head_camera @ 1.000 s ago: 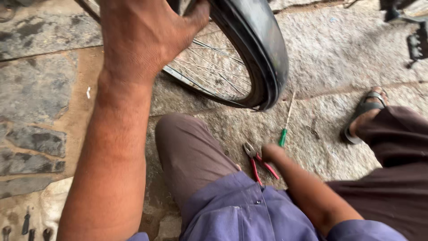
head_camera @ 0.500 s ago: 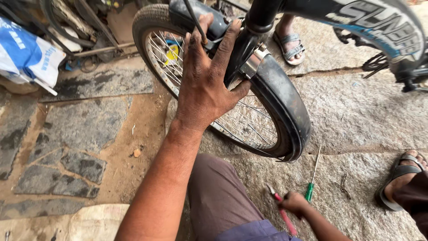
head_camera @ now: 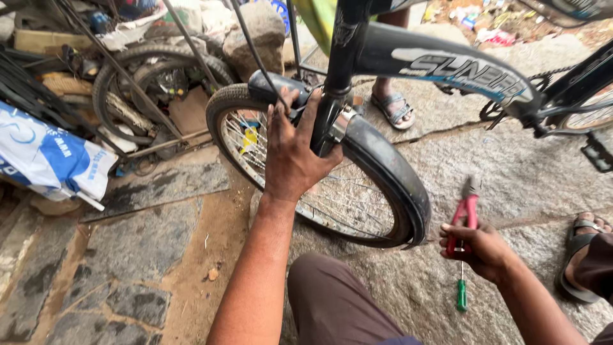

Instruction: The person uses pliers to adjust a bolt on the front mudguard of a bicycle. They repeatedly tighten and reposition the fastener while holding the mudguard in place.

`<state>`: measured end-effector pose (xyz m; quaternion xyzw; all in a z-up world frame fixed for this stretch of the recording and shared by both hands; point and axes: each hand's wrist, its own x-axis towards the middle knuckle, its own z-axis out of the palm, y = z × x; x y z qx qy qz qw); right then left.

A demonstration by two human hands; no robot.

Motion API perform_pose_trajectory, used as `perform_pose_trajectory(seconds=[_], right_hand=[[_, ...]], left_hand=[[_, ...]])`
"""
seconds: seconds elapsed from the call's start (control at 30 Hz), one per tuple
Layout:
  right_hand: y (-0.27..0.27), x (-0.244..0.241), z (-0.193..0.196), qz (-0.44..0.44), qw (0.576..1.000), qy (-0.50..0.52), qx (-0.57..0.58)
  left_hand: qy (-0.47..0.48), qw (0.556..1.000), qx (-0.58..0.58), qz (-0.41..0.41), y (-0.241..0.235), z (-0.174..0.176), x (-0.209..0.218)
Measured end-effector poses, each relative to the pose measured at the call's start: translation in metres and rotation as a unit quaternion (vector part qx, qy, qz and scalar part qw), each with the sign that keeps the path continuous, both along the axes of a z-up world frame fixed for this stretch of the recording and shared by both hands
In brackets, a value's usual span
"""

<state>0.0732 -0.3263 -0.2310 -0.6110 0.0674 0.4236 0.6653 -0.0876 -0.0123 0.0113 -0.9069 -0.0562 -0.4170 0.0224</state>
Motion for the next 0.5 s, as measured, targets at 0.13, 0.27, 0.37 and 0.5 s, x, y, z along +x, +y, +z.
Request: perform_pose_trajectory(seconds=[0.13, 0.27, 0.37, 0.5], right_hand=[[0.004, -0.037, 0.093, 0.131, 0.954, -0.252, -0.097], [0.025, -0.050, 0.162, 0.150, 0.783, -0.573, -0.186], [0.042, -0.049, 0.193, 0.165, 0.674, -0.666, -0.273], [0.055, -0.050, 0.205, 0.083, 0.550, -0.787, -0.266]], left_hand=[[-0.001, 1.000, -0.027, -0.009, -0.003, 0.003, 0.001], [0.004, 0.993, -0.108, -0.051, -0.009, 0.005, -0.002], [0.007, 0.993, -0.113, -0.042, -0.015, 0.009, -0.001], [0.000, 0.991, -0.127, -0.037, -0.017, 0.013, 0.000]])
